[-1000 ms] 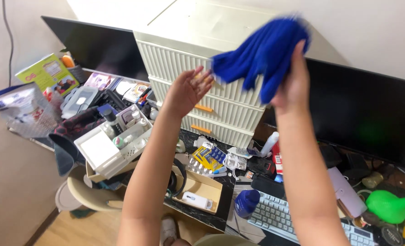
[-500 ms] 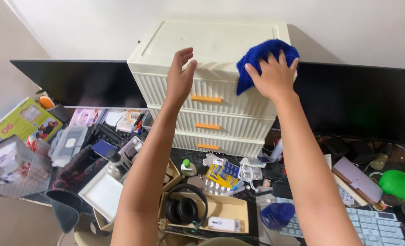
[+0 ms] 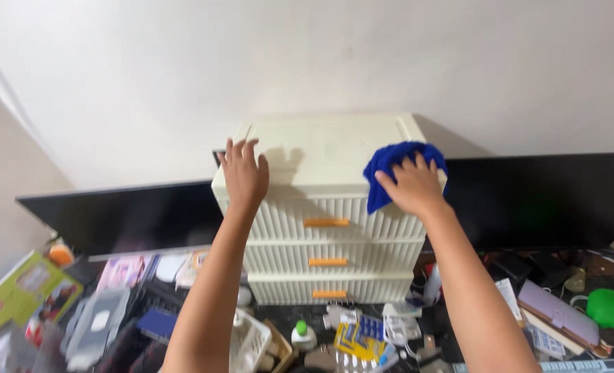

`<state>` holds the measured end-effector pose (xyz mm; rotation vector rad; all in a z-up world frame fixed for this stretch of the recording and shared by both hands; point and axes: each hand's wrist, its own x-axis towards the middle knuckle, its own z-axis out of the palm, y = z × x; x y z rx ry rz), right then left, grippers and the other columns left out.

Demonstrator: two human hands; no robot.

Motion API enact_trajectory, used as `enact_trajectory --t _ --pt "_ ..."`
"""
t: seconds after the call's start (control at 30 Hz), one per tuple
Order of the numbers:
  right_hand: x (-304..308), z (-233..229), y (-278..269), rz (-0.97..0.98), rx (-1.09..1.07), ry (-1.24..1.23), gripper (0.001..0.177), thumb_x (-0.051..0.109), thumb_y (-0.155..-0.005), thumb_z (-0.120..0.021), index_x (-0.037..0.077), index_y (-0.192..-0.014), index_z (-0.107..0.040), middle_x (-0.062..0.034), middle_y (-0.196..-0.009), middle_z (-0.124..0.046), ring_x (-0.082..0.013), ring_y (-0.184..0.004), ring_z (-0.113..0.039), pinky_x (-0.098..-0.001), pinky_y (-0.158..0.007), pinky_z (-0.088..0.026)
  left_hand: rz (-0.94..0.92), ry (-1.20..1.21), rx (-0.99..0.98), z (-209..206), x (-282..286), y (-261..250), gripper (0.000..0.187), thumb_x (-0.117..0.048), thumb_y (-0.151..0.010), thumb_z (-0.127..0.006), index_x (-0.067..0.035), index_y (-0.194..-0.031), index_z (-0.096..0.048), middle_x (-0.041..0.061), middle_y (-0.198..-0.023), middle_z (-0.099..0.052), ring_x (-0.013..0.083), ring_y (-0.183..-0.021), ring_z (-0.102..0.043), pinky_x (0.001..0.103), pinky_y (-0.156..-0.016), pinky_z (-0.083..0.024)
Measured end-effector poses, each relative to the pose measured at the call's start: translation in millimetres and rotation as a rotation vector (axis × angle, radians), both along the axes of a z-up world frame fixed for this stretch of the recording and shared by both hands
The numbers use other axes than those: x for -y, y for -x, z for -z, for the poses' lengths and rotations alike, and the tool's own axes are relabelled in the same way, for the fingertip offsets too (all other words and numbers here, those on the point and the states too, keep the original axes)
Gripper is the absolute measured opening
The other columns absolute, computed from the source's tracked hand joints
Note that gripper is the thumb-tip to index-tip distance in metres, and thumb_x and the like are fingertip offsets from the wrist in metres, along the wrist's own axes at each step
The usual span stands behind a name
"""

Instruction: Wiping down the top of a plastic three-drawer storage unit with a blue cloth and then organizing small items into an organizer bin on a desk.

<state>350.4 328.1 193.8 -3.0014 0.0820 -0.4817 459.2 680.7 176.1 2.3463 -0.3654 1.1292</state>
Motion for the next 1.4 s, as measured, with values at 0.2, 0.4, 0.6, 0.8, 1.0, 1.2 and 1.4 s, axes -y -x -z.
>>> enact_trajectory --t 0.2,0.4,0.6,0.8,1.0,1.2,1.4 --pt "-3.8 -10.7 -9.4 0.043 -0.131 -0.012 0.076 0.066 -0.098 -0.030 0.012 -0.145 -0.055 -0.0126 -0.163 -0.034 -0.0389 -0.154 -0.018 -0.0571 -0.124 -0.013 -0.072 -0.038 -0.267 4.5 23.5 -25.0 0.057 -0.042 -0.103 -0.048 -0.013 -0.152 -0.046 0.027 -0.155 -0.040 0.0459 -0.151 -0.021 0.065 -0.120 -0.007" --pt "15.8 -2.3 -70.8 0.077 -0.318 -0.014 0.088 0.075 -0.096 -0.024 0.010 -0.149 -0.052 -0.0159 -0.169 -0.023 -0.0378 -0.159 -0.006 -0.0559 -0.128 -0.004 -0.115 -0.075 -0.279 10.6 20.2 -25.7 0.065 -0.050 -0.103 -0.042 -0.014 -0.156 -0.040 0.028 -0.158 -0.038 0.0463 -0.153 -0.017 0.067 -0.119 -0.002" --pt "23.4 -7.7 -111.5 0.116 -0.396 -0.046 0.095 0.080 -0.093 -0.024 0.011 -0.157 -0.037 -0.0126 -0.171 -0.014 -0.0376 -0.158 0.000 -0.0604 -0.125 -0.001 -0.140 -0.061 -0.264 7.8 21.0 -19.1 0.065 -0.050 -0.103 -0.043 -0.013 -0.156 -0.042 0.026 -0.158 -0.039 0.0444 -0.153 -0.018 0.068 -0.119 -0.001" --pt "40.1 -9.7 -157.1 0.143 -0.382 -0.056 0.094 0.082 -0.090 -0.024 0.020 -0.160 -0.034 -0.0087 -0.172 -0.009 -0.0358 -0.159 0.001 -0.0633 -0.125 -0.004 -0.134 -0.041 -0.281 6.5 21.3 -20.0 0.063 -0.052 -0.102 -0.043 -0.015 -0.153 -0.044 0.023 -0.156 -0.041 0.0421 -0.153 -0.019 0.066 -0.120 -0.005" --pt "45.2 -16.6 -196.7 0.188 -0.442 -0.046 0.096 0.084 -0.088 -0.023 0.023 -0.163 -0.025 -0.0058 -0.173 -0.004 -0.0356 -0.159 0.004 -0.0663 -0.124 -0.005 -0.146 -0.030 -0.239 -1.5 24.9 -10.6 0.061 -0.052 -0.101 -0.044 -0.014 -0.149 -0.050 0.020 -0.156 -0.044 0.0417 -0.152 -0.023 0.066 -0.119 -0.008" --pt "34.7 -6.8 -239.3 0.151 -0.477 -0.049 0.094 0.081 -0.093 -0.024 0.020 -0.164 -0.025 -0.0087 -0.174 -0.005 -0.0385 -0.159 0.006 -0.0672 -0.125 0.001 -0.111 0.047 -0.198 -9.2 27.6 -1.0 0.057 -0.049 -0.102 -0.047 -0.015 -0.147 -0.052 0.021 -0.154 -0.046 0.0414 -0.153 -0.025 0.059 -0.122 -0.017" --pt "-25.7 -7.3 -267.4 0.071 -0.480 -0.066 0.088 0.076 -0.095 -0.027 0.019 -0.163 -0.024 -0.0064 -0.173 -0.005 -0.0393 -0.158 0.005 -0.0646 -0.125 -0.001 -0.037 0.130 -0.213 -7.0 22.8 -8.8 0.052 -0.044 -0.103 -0.046 -0.015 -0.146 -0.051 0.019 -0.155 -0.046 0.0411 -0.151 -0.027 0.057 -0.120 -0.021"
